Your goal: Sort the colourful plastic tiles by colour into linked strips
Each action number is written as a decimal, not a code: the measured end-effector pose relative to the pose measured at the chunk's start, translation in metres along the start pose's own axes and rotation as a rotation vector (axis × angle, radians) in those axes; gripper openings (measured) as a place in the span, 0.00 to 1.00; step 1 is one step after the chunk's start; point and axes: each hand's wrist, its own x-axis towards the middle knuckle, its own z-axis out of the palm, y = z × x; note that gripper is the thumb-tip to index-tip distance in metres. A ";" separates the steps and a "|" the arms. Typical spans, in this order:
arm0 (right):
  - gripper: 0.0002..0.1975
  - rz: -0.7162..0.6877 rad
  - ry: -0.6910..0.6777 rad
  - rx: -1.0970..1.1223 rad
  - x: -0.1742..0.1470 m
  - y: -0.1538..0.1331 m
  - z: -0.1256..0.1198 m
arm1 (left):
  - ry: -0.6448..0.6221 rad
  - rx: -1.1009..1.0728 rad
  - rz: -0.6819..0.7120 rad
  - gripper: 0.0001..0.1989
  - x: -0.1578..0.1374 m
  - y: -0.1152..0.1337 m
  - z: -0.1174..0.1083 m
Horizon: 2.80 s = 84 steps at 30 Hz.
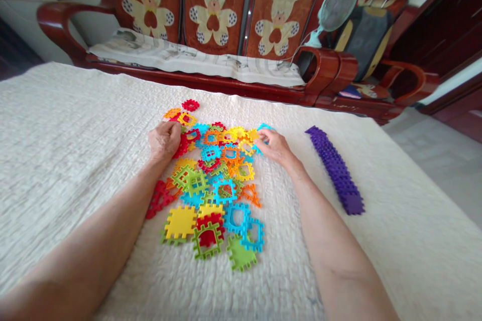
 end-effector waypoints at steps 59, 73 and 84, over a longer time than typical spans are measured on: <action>0.12 0.143 -0.308 -0.157 0.001 -0.009 -0.029 | -0.035 0.070 0.034 0.15 -0.001 -0.009 0.002; 0.12 0.012 -0.150 0.229 0.012 0.014 -0.034 | -0.045 0.102 0.019 0.15 -0.001 -0.006 0.002; 0.13 0.218 0.242 0.020 0.045 0.050 0.000 | -0.065 0.112 0.013 0.16 -0.002 -0.006 0.000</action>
